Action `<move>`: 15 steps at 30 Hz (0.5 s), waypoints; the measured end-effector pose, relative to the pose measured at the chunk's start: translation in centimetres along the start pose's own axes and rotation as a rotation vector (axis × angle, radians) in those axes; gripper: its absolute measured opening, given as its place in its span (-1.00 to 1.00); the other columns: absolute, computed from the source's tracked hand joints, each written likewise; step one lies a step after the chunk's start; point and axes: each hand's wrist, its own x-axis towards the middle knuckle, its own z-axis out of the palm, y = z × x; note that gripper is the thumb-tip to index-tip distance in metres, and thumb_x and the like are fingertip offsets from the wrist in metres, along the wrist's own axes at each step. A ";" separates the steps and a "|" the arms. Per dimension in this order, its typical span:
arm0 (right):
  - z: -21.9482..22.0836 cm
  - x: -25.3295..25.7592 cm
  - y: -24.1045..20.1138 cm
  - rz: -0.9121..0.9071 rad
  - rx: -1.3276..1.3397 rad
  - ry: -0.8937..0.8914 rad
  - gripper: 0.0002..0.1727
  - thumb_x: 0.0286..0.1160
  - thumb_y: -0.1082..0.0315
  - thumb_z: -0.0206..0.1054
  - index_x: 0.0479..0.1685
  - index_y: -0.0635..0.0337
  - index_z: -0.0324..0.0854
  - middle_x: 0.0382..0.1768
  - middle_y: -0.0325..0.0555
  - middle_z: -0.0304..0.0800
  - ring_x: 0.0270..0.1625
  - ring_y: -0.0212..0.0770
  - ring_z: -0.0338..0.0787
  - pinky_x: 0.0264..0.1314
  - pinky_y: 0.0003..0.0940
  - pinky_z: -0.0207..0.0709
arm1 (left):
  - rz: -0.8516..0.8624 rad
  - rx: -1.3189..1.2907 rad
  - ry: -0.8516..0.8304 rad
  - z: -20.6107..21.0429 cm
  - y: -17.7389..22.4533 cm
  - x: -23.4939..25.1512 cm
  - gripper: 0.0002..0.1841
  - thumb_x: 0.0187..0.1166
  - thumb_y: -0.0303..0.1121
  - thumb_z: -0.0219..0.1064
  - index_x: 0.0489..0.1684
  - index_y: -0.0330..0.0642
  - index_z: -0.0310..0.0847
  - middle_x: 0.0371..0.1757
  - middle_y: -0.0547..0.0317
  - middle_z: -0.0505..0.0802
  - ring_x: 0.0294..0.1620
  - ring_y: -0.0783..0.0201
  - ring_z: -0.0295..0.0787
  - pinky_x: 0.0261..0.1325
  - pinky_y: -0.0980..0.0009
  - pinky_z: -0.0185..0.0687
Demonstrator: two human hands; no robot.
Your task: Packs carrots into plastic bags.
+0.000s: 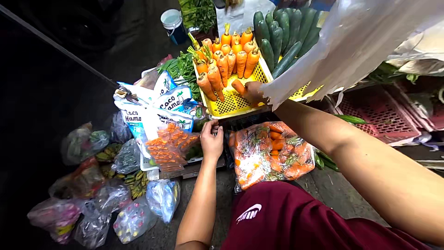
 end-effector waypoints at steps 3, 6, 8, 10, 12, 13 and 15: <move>-1.3 0.7 -4.1 0.174 0.269 -0.121 -0.56 0.68 0.27 0.37 0.34 0.44 0.57 0.22 0.35 0.73 0.33 0.26 0.72 0.49 0.24 0.47 | -0.050 -0.020 -0.021 0.1 -0.4 -0.7 -0.71 0.54 -0.43 0.39 0.18 -0.25 0.72 0.08 0.07 0.84 0.00 0.33 0.83 0.09 0.38 0.81; 3.9 3.8 -4.2 -0.016 0.256 0.073 -0.62 0.55 0.17 0.46 0.19 0.25 0.71 0.10 0.15 0.85 0.21 0.16 0.83 0.36 0.26 0.61 | -0.057 -0.025 -0.041 0.7 -1.1 -1.3 -0.72 0.52 -0.43 0.41 0.16 -0.23 0.73 0.05 0.11 0.86 -0.03 0.37 0.84 0.05 0.42 0.82; 5.5 5.3 -5.6 -0.032 0.262 0.091 -0.61 0.54 0.15 0.48 0.17 0.24 0.73 0.08 0.19 0.84 0.22 0.21 0.81 0.36 0.31 0.58 | -0.058 -0.019 -0.060 0.9 -1.3 -1.9 -0.72 0.53 -0.43 0.40 0.16 -0.23 0.74 0.04 0.11 0.87 -0.02 0.37 0.85 0.04 0.43 0.82; 6.6 6.4 -6.6 -0.021 0.227 0.084 -0.62 0.54 0.12 0.46 0.14 0.21 0.74 0.05 0.17 0.85 0.20 0.22 0.82 0.32 0.31 0.61 | -0.080 -0.017 -0.073 0.9 -1.6 -2.7 -0.73 0.52 -0.43 0.39 0.14 -0.24 0.75 0.02 0.11 0.88 -0.03 0.37 0.85 0.04 0.43 0.82; 7.4 7.0 -7.2 0.008 0.232 0.083 -0.64 0.55 0.14 0.45 0.14 0.21 0.73 0.04 0.18 0.85 0.20 0.23 0.82 0.29 0.33 0.63 | -0.110 -0.016 -0.088 1.0 -1.9 -3.7 -0.74 0.53 -0.43 0.38 0.12 -0.25 0.75 0.01 0.11 0.89 -0.04 0.38 0.86 0.04 0.44 0.83; 7.6 7.1 -7.4 0.019 0.235 0.088 -0.64 0.55 0.15 0.44 0.13 0.22 0.73 0.04 0.19 0.85 0.20 0.24 0.82 0.29 0.32 0.63 | -0.124 -0.017 -0.096 1.0 -2.0 -4.2 -0.75 0.53 -0.43 0.38 0.11 -0.25 0.76 -0.01 0.11 0.89 -0.06 0.38 0.87 0.04 0.44 0.83; 7.2 7.1 -7.7 0.027 0.235 0.099 -0.66 0.54 0.18 0.44 0.11 0.24 0.74 0.04 0.19 0.85 0.22 0.23 0.81 0.33 0.28 0.61 | -0.143 -0.016 -0.111 1.1 -2.2 -5.0 -0.78 0.52 -0.44 0.38 0.05 -0.26 0.77 -0.05 0.11 0.90 -0.10 0.40 0.87 0.01 0.45 0.84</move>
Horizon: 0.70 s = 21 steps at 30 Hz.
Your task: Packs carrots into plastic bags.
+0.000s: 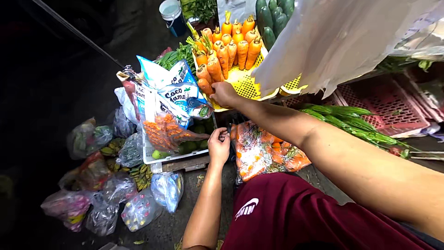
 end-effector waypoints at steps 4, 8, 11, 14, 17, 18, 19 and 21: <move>-1.8 -1.8 -1.4 -0.005 0.052 -0.024 -0.64 0.59 0.34 0.40 0.28 0.31 0.66 0.21 0.24 0.79 0.36 0.21 0.74 0.47 0.20 0.53 | -0.025 0.011 -0.045 0.4 0.1 -1.0 -0.81 0.53 -0.43 0.38 0.00 -0.26 0.78 -0.12 0.11 0.89 -0.17 0.39 0.87 -0.03 0.46 0.83; -1.8 -1.5 -0.8 -0.002 -0.016 0.006 -0.58 0.58 0.23 0.42 0.31 0.25 0.62 0.17 0.20 0.81 0.31 0.22 0.78 0.38 0.23 0.58 | -0.023 0.050 -0.084 1.2 0.6 -1.0 -0.84 0.53 -0.41 0.40 -0.04 -0.21 0.80 -0.17 0.17 0.89 -0.21 0.42 0.85 -0.05 0.47 0.82; -0.1 0.1 2.0 -0.086 -0.029 0.113 -0.50 0.49 0.01 0.47 0.21 0.21 0.68 0.07 0.18 0.83 0.22 0.22 0.81 0.29 0.31 0.63 | -0.014 0.071 -0.113 1.3 1.0 -0.9 -0.85 0.54 -0.40 0.39 -0.05 -0.20 0.80 -0.20 0.20 0.90 -0.23 0.43 0.85 -0.07 0.46 0.83; -3.1 -4.0 4.7 -0.176 0.111 0.064 -0.59 0.60 0.02 0.41 0.14 0.18 0.74 0.05 0.08 0.84 0.18 0.06 0.81 0.34 0.17 0.61 | -0.031 0.141 -0.212 1.6 0.6 -1.4 -0.83 0.58 -0.35 0.38 -0.02 -0.16 0.81 -0.20 0.22 0.91 -0.23 0.42 0.86 -0.06 0.39 0.84; -8.0 -12.4 9.2 -0.166 0.237 -0.101 -0.58 0.70 0.04 0.32 -0.26 0.27 0.73 -0.33 -0.03 0.76 -0.22 -0.13 0.73 0.01 -0.01 0.58 | -0.045 0.185 -0.314 3.3 0.7 -2.0 -0.83 0.59 -0.35 0.37 -0.01 -0.16 0.80 -0.18 0.20 0.90 -0.23 0.41 0.85 -0.05 0.35 0.83; -8.7 -14.9 11.7 -0.137 0.268 -0.169 -0.57 0.72 0.01 0.29 -0.30 0.22 0.76 -0.40 -0.10 0.78 -0.31 -0.19 0.75 -0.06 -0.02 0.67 | -0.042 0.185 -0.357 4.2 1.1 -2.1 -0.83 0.60 -0.35 0.37 -0.01 -0.16 0.81 -0.16 0.19 0.90 -0.21 0.40 0.85 -0.03 0.33 0.84; -9.5 -17.3 14.0 -0.086 0.277 -0.217 -0.60 0.72 0.07 0.28 -0.37 0.17 0.77 -0.46 -0.15 0.81 -0.38 -0.21 0.78 -0.15 -0.01 0.70 | -0.023 0.188 -0.417 5.4 1.8 -2.0 -0.82 0.61 -0.36 0.36 0.01 -0.16 0.81 -0.11 0.17 0.91 -0.16 0.38 0.86 0.02 0.29 0.84; -9.0 -21.9 18.8 0.040 0.261 -0.229 -0.69 0.66 0.20 0.30 -0.40 0.19 0.77 -0.45 -0.07 0.78 -0.36 -0.08 0.77 -0.17 0.14 0.65 | 0.055 0.239 -0.566 8.7 3.7 -1.9 -0.80 0.66 -0.34 0.32 0.06 -0.14 0.82 -0.01 0.15 0.92 -0.03 0.33 0.88 0.16 0.21 0.84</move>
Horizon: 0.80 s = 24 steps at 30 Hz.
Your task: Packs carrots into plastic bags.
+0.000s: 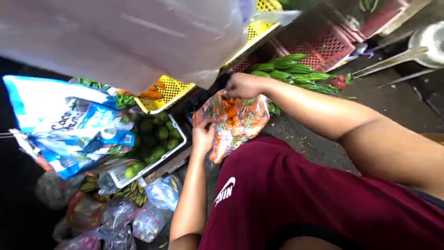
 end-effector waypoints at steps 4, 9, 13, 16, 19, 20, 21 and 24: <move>3.9 -6.3 7.7 0.245 -0.059 -0.059 -0.56 0.62 0.20 0.37 0.46 0.05 0.63 0.22 0.04 0.82 0.24 0.11 0.82 0.35 0.33 0.61 | 0.092 0.422 -0.301 6.7 4.0 5.8 -0.65 0.62 -0.45 0.27 0.34 -0.18 0.71 0.31 -0.05 0.83 0.35 -0.01 0.77 0.46 -0.10 0.64; 6.5 -10.5 12.7 0.238 -0.189 -0.074 -0.73 0.56 0.12 0.42 0.08 0.04 0.78 0.10 0.01 0.82 0.20 0.12 0.79 0.24 0.34 0.63 | -0.067 0.782 -0.495 13.5 2.1 11.1 -0.20 0.41 -0.19 0.55 0.73 -0.11 0.33 0.47 -0.27 0.67 0.41 -0.29 0.67 0.34 -0.32 0.63; 5.7 -11.4 14.2 0.184 -0.132 -0.068 -0.74 0.61 0.12 0.38 0.10 -0.01 0.80 0.06 -0.06 0.88 0.17 0.05 0.83 0.27 0.31 0.63 | -0.082 0.758 -0.366 13.2 2.5 10.7 -0.34 0.45 -0.19 0.54 0.61 -0.03 0.49 0.46 -0.22 0.69 0.43 -0.25 0.66 0.40 -0.31 0.60; 4.6 -11.5 14.0 0.173 -0.107 -0.060 -0.77 0.62 0.15 0.35 0.07 -0.01 0.79 -0.02 -0.04 0.88 0.11 0.09 0.85 0.19 0.35 0.64 | -0.116 0.655 -0.168 10.3 5.4 7.2 -0.45 0.54 -0.21 0.48 0.54 -0.05 0.53 0.48 -0.18 0.68 0.47 -0.24 0.63 0.44 -0.33 0.56; 3.6 -10.0 13.3 0.160 -0.158 -0.133 -0.71 0.66 0.09 0.27 0.11 0.01 0.76 -0.06 0.03 0.87 0.11 0.14 0.84 0.18 0.37 0.62 | -0.205 0.576 0.076 6.9 6.9 4.0 -0.69 0.76 -0.27 0.13 0.25 -0.15 0.71 0.18 -0.08 0.86 0.26 -0.08 0.81 0.34 -0.20 0.67; 3.6 -9.4 12.8 0.153 -0.189 -0.160 -0.69 0.67 0.08 0.26 0.17 0.02 0.74 -0.05 0.06 0.87 0.13 0.17 0.83 0.19 0.38 0.61 | -0.219 0.547 0.090 6.2 6.8 3.6 -0.68 0.75 -0.28 0.12 0.28 -0.16 0.69 0.17 -0.08 0.86 0.25 -0.06 0.81 0.35 -0.18 0.67; 3.6 -9.1 12.3 0.143 -0.220 -0.176 -0.66 0.68 0.09 0.25 0.24 0.02 0.73 -0.01 0.09 0.87 0.15 0.20 0.83 0.20 0.40 0.60 | -0.205 0.522 0.073 6.2 6.4 3.5 -0.65 0.73 -0.28 0.14 0.36 -0.17 0.65 0.20 -0.08 0.85 0.28 -0.03 0.79 0.39 -0.14 0.66; 3.9 -7.2 10.3 0.055 -0.296 -0.130 -0.66 0.62 0.18 0.28 0.27 0.00 0.74 0.19 0.04 0.82 0.30 0.15 0.77 0.31 0.34 0.59 | -0.116 0.500 -0.045 8.0 6.4 5.4 -0.61 0.68 -0.33 0.25 0.45 -0.18 0.63 0.42 -0.08 0.75 0.50 0.01 0.66 0.61 -0.06 0.51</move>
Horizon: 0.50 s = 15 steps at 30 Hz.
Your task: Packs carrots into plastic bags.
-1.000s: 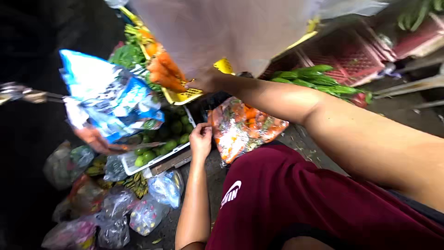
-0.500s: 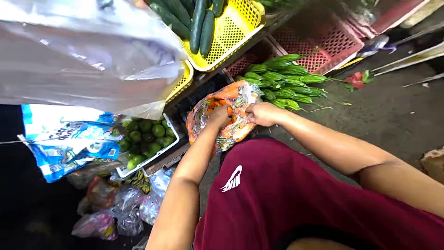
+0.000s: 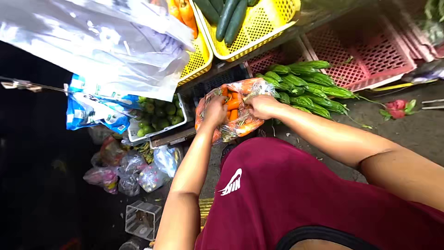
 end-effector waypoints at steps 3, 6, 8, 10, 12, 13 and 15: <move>1.2 2.3 -1.2 -0.087 -0.033 0.011 -0.65 0.54 0.29 0.31 0.27 0.04 0.73 0.27 0.07 0.77 0.41 0.17 0.70 0.36 0.36 0.55 | 0.040 0.047 -0.107 4.5 0.2 3.6 -0.48 0.54 -0.39 0.36 0.54 -0.20 0.56 0.49 -0.11 0.71 0.56 -0.08 0.59 0.59 -0.15 0.49; 1.2 3.4 -2.4 -0.004 -0.179 -0.215 -0.66 0.58 0.17 0.32 0.23 0.06 0.74 0.06 0.19 0.84 0.21 0.30 0.79 0.17 0.49 0.59 | 0.081 0.101 -0.264 6.9 -0.6 6.1 -0.39 0.48 -0.21 0.44 0.58 -0.12 0.52 0.48 -0.13 0.71 0.52 -0.15 0.62 0.48 -0.30 0.54; 0.7 3.3 -3.0 0.033 -0.224 -0.335 -0.67 0.71 0.12 0.22 0.12 0.09 0.79 0.01 0.18 0.86 0.20 0.28 0.80 0.23 0.45 0.56 | 0.215 0.173 -0.361 7.1 -0.4 6.5 -0.37 0.42 -0.13 0.49 0.54 -0.09 0.56 0.44 -0.14 0.72 0.46 -0.16 0.66 0.42 -0.27 0.59; -0.4 3.0 -4.6 0.163 -0.289 -0.415 -0.64 0.69 0.10 0.23 -0.05 0.20 0.80 -0.03 0.23 0.84 0.17 0.30 0.79 0.17 0.46 0.56 | 0.291 0.235 -0.410 7.0 -0.2 6.4 -0.34 0.37 -0.11 0.54 0.55 -0.01 0.57 0.46 -0.16 0.69 0.46 -0.18 0.65 0.40 -0.25 0.59; -1.9 3.0 -6.8 0.379 -0.346 -0.408 -0.57 0.50 0.03 0.39 -0.33 0.32 0.77 -0.13 0.29 0.81 0.05 0.34 0.80 -0.02 0.48 0.56 | 0.285 0.252 -0.429 5.9 -0.7 6.2 -0.38 0.38 -0.27 0.53 0.53 -0.02 0.58 0.45 -0.23 0.69 0.45 -0.26 0.64 0.35 -0.31 0.61; -2.9 3.2 -7.2 0.462 -0.359 -0.367 -0.57 0.39 0.05 0.49 -0.37 0.34 0.76 -0.15 0.32 0.80 0.03 0.37 0.79 -0.05 0.51 0.55 | 0.282 0.269 -0.428 4.9 -1.3 6.3 -0.38 0.36 -0.30 0.54 0.52 -0.05 0.58 0.44 -0.25 0.69 0.44 -0.29 0.65 0.33 -0.36 0.60; -3.7 3.3 -6.9 0.558 -0.363 -0.275 -0.62 0.28 0.12 0.56 -0.34 0.34 0.75 -0.10 0.33 0.79 0.07 0.39 0.78 -0.05 0.52 0.57 | 0.303 0.294 -0.382 4.5 -3.6 5.9 -0.37 0.27 -0.26 0.57 0.46 -0.07 0.61 0.41 -0.23 0.71 0.36 -0.27 0.70 0.26 -0.37 0.64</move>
